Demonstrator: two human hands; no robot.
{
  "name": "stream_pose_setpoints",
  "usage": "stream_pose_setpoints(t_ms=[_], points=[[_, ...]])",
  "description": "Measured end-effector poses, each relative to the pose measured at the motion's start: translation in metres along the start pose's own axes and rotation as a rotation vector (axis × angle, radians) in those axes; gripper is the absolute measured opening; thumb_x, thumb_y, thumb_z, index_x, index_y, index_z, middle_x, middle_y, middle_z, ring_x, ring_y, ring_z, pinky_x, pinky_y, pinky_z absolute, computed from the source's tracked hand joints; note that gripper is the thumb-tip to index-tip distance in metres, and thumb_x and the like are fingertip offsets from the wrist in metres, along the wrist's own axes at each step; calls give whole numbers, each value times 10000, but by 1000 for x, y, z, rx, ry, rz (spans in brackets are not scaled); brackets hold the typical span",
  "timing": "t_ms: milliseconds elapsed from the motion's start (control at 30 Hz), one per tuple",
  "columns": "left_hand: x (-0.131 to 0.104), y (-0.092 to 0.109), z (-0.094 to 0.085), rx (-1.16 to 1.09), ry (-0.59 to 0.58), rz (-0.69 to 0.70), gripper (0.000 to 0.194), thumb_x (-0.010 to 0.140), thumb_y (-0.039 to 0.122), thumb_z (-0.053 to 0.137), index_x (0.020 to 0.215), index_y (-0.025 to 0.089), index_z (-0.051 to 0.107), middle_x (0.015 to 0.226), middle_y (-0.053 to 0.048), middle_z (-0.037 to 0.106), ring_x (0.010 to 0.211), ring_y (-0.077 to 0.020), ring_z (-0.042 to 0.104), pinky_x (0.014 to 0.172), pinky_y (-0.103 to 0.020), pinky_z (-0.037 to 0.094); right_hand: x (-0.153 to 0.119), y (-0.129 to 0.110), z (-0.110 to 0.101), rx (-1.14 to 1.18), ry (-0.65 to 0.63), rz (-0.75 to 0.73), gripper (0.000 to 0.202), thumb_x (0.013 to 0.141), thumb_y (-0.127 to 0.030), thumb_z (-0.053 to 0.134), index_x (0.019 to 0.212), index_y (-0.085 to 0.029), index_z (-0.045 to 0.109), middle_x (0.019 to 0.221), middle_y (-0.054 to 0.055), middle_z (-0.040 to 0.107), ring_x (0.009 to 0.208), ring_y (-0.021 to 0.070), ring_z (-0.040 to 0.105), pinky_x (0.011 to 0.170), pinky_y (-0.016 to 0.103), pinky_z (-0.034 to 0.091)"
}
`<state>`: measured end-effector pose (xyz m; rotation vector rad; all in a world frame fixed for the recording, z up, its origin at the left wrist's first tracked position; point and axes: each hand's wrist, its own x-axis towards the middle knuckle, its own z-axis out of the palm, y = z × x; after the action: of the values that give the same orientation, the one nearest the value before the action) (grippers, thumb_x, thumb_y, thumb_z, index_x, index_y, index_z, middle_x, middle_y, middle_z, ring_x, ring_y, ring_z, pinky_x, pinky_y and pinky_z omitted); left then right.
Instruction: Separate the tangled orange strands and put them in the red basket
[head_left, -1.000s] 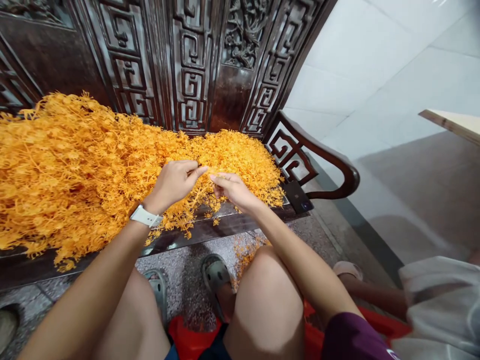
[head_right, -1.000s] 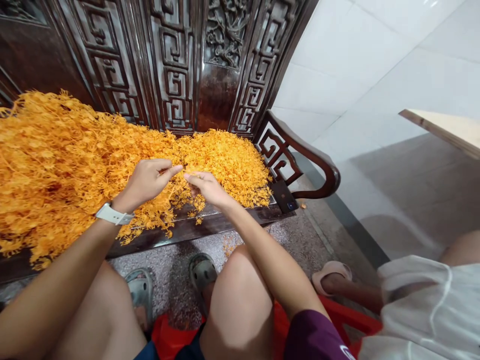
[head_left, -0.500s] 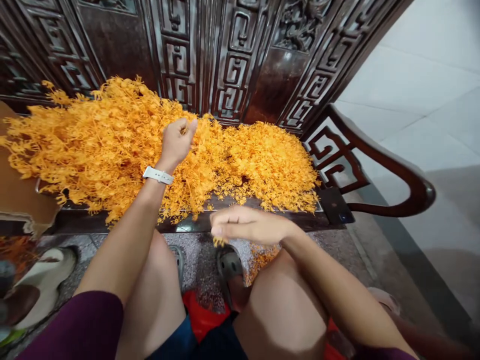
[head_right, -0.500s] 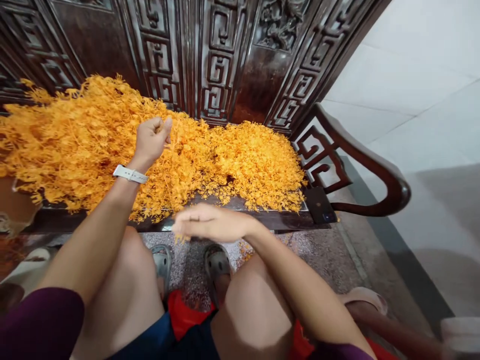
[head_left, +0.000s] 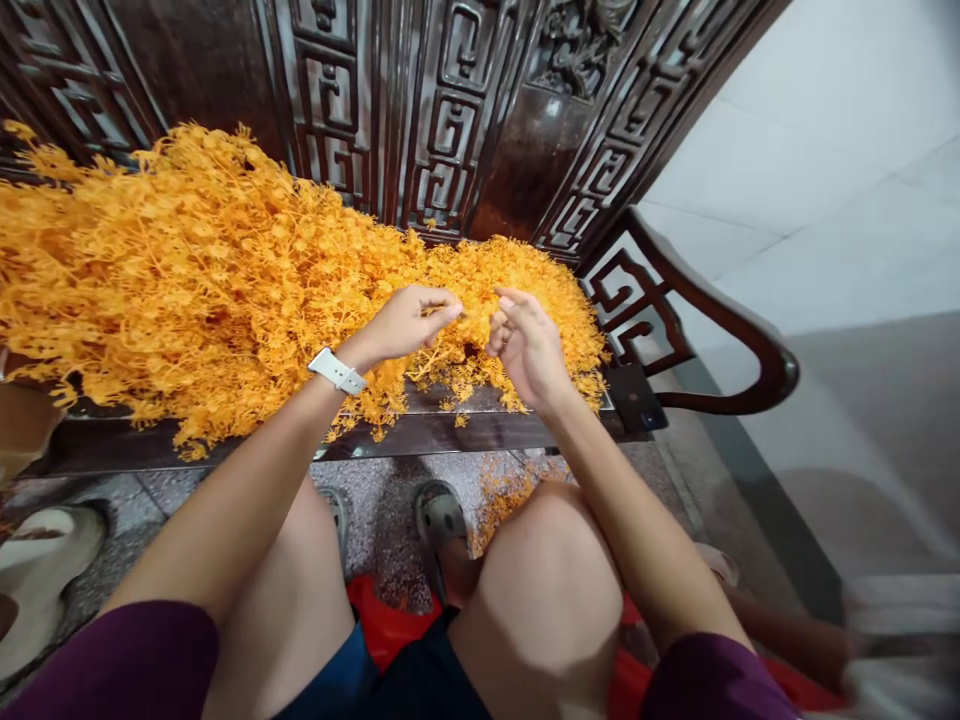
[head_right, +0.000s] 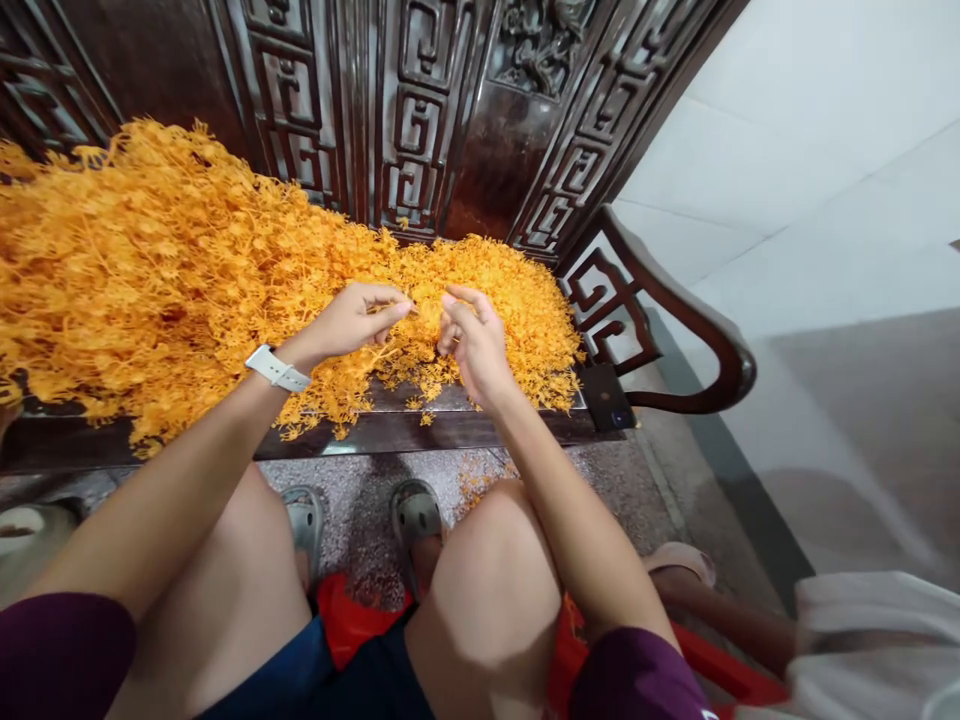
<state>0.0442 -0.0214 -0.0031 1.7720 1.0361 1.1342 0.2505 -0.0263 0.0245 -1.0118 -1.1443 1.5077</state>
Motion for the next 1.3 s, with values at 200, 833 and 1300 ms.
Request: stream_pose_setpoints(t_ms=[200, 833, 1300], points=[[-2, 11, 3, 107, 71, 18, 221, 919, 299, 624, 741, 193, 701, 566, 33, 567, 539, -117, 486, 553, -284, 342, -12, -5, -2, -353, -109, -218, 346, 814, -523, 815, 861, -226, 644, 707, -16, 588, 609, 124, 504, 605, 315, 420], [3, 18, 22, -109, 44, -14, 221, 905, 305, 636, 739, 173, 695, 579, 25, 553, 535, -105, 459, 544, -257, 353, -35, -19, -4, -800, -238, -573, 154, 1008, -235, 605, 880, -243, 691, 830, 22, 693, 767, 170, 629, 772, 355, 482], [9, -5, -17, -729, 355, -290, 220, 908, 403, 780, 956, 189, 772, 629, 40, 484, 487, -64, 416, 511, -247, 344, -38, -31, 13, 115, -201, 25, 465, 976, -618, 562, 1057, -196, 739, 781, 34, 672, 590, 117, 484, 551, 263, 410]])
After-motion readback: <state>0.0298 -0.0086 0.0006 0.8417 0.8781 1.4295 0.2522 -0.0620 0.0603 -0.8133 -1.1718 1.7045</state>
